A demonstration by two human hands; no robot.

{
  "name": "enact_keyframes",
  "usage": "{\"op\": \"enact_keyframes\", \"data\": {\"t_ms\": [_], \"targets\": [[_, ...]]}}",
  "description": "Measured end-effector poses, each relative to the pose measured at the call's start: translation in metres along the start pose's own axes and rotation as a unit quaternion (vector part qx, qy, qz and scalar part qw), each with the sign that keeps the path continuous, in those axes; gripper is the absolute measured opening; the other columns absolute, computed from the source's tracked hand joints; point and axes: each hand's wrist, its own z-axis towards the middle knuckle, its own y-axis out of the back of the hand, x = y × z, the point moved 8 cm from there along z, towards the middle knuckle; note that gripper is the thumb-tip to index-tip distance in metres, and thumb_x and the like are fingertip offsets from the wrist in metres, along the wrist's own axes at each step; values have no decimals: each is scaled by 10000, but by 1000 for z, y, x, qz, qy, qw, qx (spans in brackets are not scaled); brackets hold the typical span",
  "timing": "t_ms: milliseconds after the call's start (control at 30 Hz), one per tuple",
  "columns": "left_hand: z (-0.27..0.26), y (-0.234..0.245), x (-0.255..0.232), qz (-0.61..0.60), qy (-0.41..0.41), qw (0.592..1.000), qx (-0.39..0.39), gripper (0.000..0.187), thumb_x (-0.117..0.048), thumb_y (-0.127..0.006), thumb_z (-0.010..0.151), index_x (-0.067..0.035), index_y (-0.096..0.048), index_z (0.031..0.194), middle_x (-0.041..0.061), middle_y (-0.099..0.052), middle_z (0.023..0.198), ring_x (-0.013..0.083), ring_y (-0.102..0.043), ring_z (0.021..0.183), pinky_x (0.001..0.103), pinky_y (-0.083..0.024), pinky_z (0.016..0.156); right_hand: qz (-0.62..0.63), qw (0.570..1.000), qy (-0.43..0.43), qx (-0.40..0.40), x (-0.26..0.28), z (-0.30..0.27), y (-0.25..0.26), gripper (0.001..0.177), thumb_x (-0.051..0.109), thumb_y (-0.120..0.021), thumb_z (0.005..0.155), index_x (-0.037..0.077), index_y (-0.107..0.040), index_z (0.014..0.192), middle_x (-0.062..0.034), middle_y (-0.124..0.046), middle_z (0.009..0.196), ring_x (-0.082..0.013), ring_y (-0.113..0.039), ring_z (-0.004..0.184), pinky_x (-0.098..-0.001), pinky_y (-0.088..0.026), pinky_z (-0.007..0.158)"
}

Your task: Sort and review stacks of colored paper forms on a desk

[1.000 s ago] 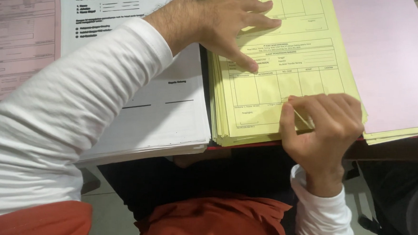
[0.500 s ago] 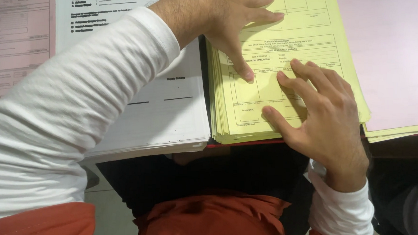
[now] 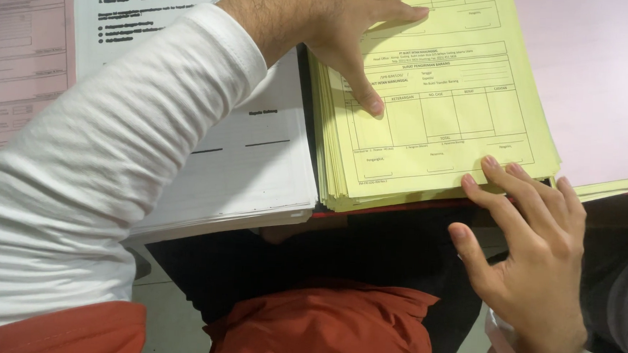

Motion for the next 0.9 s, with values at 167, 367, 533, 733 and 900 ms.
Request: {"op": "enact_keyframes", "data": {"t_ms": [167, 367, 533, 733, 900], "targets": [[-2, -1, -1, -7, 3, 1000, 6, 1292, -722, -778, 647, -405, -19, 1643, -93, 29, 1747, 205, -77, 1599, 464, -108, 1269, 50, 995, -49, -74, -79, -26, 8, 87, -17, -743, 1156, -34, -782, 1081, -172, -726, 1073, -277, -632, 1001, -525, -424, 1181], [1, -2, -1, -33, 0, 999, 3, 1303, -683, -809, 632, -394, -39, 1643, -77, -17, 1743, 212, -108, 1590, 457, -127, 1268, 15, 993, -103, -61, -150, -12, -8, 302, 23, -744, 1151, -152, -738, 1396, -391, -644, 1474, -504, -551, 1401, -602, -427, 1132], [3, -7, 1, -56, -3, 998, 9, 1295, -658, -825, 640, -407, -40, 1638, -34, -66, 1746, 247, -139, 1583, 486, -123, 1264, 43, 994, -90, -54, -161, -12, -16, 330, -57, -745, 1092, -167, -736, 1402, -438, -662, 1409, -525, -591, 1379, -558, -426, 1212], [6, -7, 4, -63, -12, 998, -1, 1300, -651, -833, 635, -376, -56, 1641, -44, -101, 1741, 216, -147, 1580, 454, -123, 1264, 33, 981, -185, -57, -203, -17, -24, 380, 65, -658, 1120, -135, -729, 1436, -316, -665, 1303, -407, -611, 1128, -488, -472, 976], [3, -4, 2, -72, -35, 997, -17, 1285, -664, -832, 649, -346, -83, 1644, -27, -40, 1743, 219, -82, 1593, 440, -67, 1266, 174, 977, -115, -42, -280, -18, -45, 879, -194, -803, 834, -146, -340, 1580, -368, -392, 1579, -500, -431, 1332, -624, -371, 1032]]}}
